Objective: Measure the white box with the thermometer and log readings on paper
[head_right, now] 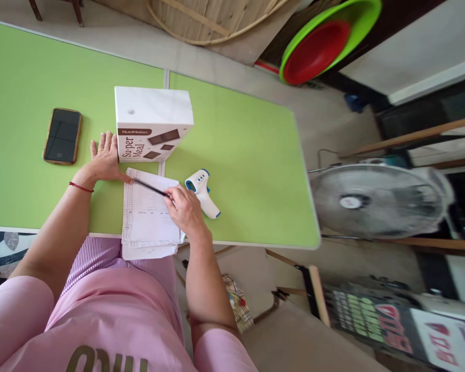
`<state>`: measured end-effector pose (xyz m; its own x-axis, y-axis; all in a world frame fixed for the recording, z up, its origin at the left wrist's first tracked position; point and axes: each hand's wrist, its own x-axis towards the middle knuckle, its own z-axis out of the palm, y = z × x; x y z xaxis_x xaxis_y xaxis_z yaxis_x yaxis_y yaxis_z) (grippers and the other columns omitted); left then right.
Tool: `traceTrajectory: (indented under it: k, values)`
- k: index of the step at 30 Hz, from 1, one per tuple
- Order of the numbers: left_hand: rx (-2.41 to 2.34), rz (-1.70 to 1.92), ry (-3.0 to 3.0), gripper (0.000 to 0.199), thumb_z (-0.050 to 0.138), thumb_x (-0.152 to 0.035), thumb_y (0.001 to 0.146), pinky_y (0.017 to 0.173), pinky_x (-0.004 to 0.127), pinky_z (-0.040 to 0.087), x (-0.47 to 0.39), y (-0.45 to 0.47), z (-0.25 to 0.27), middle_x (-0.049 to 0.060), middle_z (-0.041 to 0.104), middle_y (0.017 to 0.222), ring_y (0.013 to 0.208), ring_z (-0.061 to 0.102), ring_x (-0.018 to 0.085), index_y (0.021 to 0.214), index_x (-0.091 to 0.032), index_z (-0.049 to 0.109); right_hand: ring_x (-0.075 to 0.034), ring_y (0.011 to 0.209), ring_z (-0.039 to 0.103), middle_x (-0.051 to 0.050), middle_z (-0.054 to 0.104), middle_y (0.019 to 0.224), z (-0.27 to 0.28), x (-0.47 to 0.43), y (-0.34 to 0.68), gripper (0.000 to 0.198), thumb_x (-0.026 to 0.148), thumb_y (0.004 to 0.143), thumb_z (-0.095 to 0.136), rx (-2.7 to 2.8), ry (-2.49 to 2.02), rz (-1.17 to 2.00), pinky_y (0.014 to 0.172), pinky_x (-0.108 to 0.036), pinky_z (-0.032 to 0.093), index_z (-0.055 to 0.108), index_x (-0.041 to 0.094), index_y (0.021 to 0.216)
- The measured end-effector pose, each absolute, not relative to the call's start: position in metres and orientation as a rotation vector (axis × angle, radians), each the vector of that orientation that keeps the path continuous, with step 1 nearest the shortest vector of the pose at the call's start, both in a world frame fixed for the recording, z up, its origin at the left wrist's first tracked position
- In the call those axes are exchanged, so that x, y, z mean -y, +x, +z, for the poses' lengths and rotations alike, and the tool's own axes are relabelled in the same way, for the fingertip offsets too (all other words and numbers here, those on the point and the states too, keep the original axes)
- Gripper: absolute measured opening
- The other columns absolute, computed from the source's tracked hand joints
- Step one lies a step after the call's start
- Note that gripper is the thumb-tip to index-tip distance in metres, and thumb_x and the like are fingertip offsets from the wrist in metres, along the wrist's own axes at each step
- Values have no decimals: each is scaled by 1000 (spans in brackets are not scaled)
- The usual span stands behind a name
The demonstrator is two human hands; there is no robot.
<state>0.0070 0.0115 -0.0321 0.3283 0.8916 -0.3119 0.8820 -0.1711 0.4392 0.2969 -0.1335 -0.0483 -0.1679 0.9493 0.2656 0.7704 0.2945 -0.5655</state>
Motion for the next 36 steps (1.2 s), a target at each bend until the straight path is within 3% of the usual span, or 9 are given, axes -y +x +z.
traceTrajectory:
  k: [4,10,16,24,36]
  values:
    - [-1550,19,2062,188,104,-86,59,148,72,-9,-10,9,-32,31,-9,199,184,-14,60,192,-8,-4,-17,68,60,2,68,80,-49,120,263,21,47,103,72,1519,-1376,566,65,-32,54,66,28,97]
    - [-1565,16,2065,187,102,-86,60,148,74,-8,-8,10,-32,31,-8,199,184,-13,61,191,-6,-5,-15,61,54,4,63,72,-70,106,216,20,47,93,70,1408,-1342,736,58,-30,48,65,27,91]
    - [-1586,-27,2061,182,102,-78,64,149,71,-8,-8,11,-30,31,-10,199,184,-13,59,190,-4,-6,-18,64,56,3,63,70,-83,112,210,23,47,95,67,1439,-1360,568,62,-33,53,60,29,82]
    - [-1588,-15,2076,182,102,-82,63,149,72,-6,-8,10,-32,29,-7,200,184,-11,59,192,-8,-4,-18,64,58,3,63,72,-84,110,211,23,46,100,64,1537,-1315,539,65,-33,53,61,29,85]
    - [-1558,30,2055,188,104,-85,58,148,72,-9,-9,9,-32,31,-8,199,184,-14,59,192,-8,-5,-19,66,58,2,65,71,-77,110,209,23,47,93,65,1514,-1412,660,67,-33,56,57,30,80]
